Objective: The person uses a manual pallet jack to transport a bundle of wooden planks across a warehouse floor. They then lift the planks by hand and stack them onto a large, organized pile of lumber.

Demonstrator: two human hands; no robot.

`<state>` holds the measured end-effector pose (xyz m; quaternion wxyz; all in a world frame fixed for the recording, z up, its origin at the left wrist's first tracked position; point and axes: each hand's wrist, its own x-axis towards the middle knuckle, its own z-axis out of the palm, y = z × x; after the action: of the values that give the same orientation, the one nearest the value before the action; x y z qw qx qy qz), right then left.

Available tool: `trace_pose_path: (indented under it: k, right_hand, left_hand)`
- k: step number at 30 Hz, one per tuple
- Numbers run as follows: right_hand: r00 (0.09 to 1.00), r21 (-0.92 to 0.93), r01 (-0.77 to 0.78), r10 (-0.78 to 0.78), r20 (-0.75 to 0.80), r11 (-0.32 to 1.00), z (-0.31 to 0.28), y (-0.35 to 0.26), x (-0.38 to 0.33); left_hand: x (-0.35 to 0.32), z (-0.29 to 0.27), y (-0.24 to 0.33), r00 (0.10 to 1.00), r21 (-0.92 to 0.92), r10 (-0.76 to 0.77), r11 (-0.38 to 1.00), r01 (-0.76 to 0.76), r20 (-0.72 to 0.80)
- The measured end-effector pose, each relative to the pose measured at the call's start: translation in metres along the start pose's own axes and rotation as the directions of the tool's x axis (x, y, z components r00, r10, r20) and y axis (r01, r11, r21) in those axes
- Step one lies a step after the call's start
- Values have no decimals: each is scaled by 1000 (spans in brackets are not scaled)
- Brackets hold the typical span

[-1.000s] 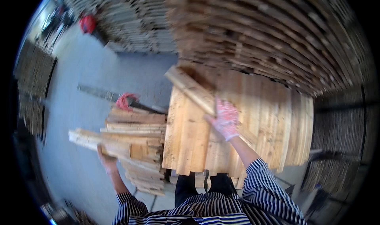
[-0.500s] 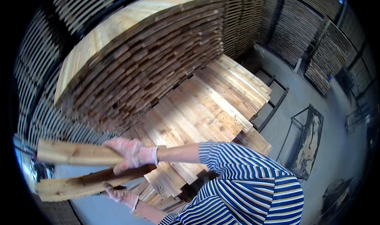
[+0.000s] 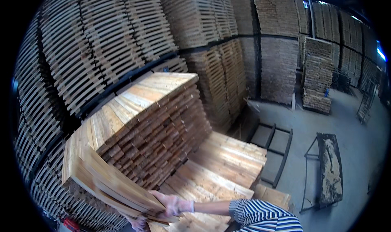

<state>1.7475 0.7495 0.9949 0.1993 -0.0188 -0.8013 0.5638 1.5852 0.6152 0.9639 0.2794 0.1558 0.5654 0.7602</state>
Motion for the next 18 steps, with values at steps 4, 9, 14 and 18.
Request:
trace_pose_path:
  k: [4, 9, 14, 18]
  right_hand:
    - [999, 370, 9, 9, -48, 929, 30, 49, -20]
    - [996, 198, -74, 81, -29, 977, -7, 66, 8]
    - [991, 54, -124, 126, -37, 991, -50, 94, 64]
    - [967, -44, -214, 205, -153, 976, -60, 109, 102]
  left_hand:
    - [28, 10, -5, 996, 93, -33, 995, 26, 77]
    - [57, 42, -18, 979, 126, -64, 991, 40, 196]
    - [75, 55, -24, 964, 187, -95, 981, 48, 249]
    - [118, 30, -56, 965, 8, 48, 999, -52, 257]
